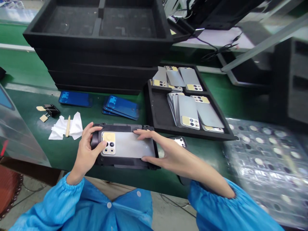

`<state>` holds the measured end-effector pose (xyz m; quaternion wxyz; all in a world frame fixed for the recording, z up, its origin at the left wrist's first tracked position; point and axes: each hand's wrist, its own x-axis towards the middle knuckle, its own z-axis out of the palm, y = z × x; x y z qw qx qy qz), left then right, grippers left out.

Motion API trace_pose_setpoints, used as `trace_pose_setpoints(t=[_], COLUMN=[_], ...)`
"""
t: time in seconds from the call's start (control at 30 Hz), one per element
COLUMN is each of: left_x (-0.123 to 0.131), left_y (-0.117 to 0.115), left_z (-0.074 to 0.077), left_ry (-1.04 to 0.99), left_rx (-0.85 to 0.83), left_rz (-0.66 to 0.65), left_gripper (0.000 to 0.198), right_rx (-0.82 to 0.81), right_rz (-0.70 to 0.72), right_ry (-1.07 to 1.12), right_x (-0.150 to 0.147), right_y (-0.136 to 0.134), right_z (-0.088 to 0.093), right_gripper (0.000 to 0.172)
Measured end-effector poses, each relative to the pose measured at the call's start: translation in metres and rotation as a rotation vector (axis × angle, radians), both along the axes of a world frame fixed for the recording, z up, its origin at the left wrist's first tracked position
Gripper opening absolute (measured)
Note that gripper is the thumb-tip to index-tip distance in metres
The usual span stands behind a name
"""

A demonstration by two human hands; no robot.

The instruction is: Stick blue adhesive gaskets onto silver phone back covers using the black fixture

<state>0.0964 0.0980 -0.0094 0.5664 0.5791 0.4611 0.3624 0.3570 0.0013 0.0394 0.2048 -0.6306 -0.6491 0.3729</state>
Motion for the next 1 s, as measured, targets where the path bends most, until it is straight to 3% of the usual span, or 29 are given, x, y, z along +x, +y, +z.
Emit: trace_pose_setpoints(t=[0.33, 0.43, 0.53, 0.67, 0.8, 0.9, 1.0], left_x=[-0.001, -0.001, -0.002, -0.003, -0.002, -0.002, -0.004], left_y=[0.003, 0.004, 0.005, 0.007, 0.012, 0.017, 0.02], left_z=[0.003, 0.002, 0.002, 0.004, 0.006, 0.007, 0.009], left_ry=[0.022, 0.031, 0.048, 0.062, 0.071, 0.065, 0.054], left_rx=[0.003, 0.011, 0.001, -0.024, -0.028, -0.028, -0.054], left_rz=[-0.039, -0.042, -0.049, -0.043, -0.021, -0.015, 0.006], left_gripper=[0.031, 0.031, 0.032, 0.036, 0.04, 0.041, 0.043], right_rx=[0.087, 0.194, 0.313, 0.426, 0.515, 0.462, 0.403], right_rz=[0.104, 0.156, 0.138, 0.04, -0.175, -0.375, -0.455], right_ry=[-0.065, -0.196, -0.396, -0.588, -0.656, -0.656, -0.645], right_x=[0.003, -0.003, -0.018, -0.039, -0.046, -0.047, -0.05], right_y=[-0.003, -0.01, -0.018, -0.028, -0.036, -0.031, -0.015], right_z=[-0.01, -0.024, -0.038, -0.055, -0.061, -0.054, -0.036], right_gripper=[0.051, 0.053, 0.068, 0.083, 0.078, 0.066, 0.053])
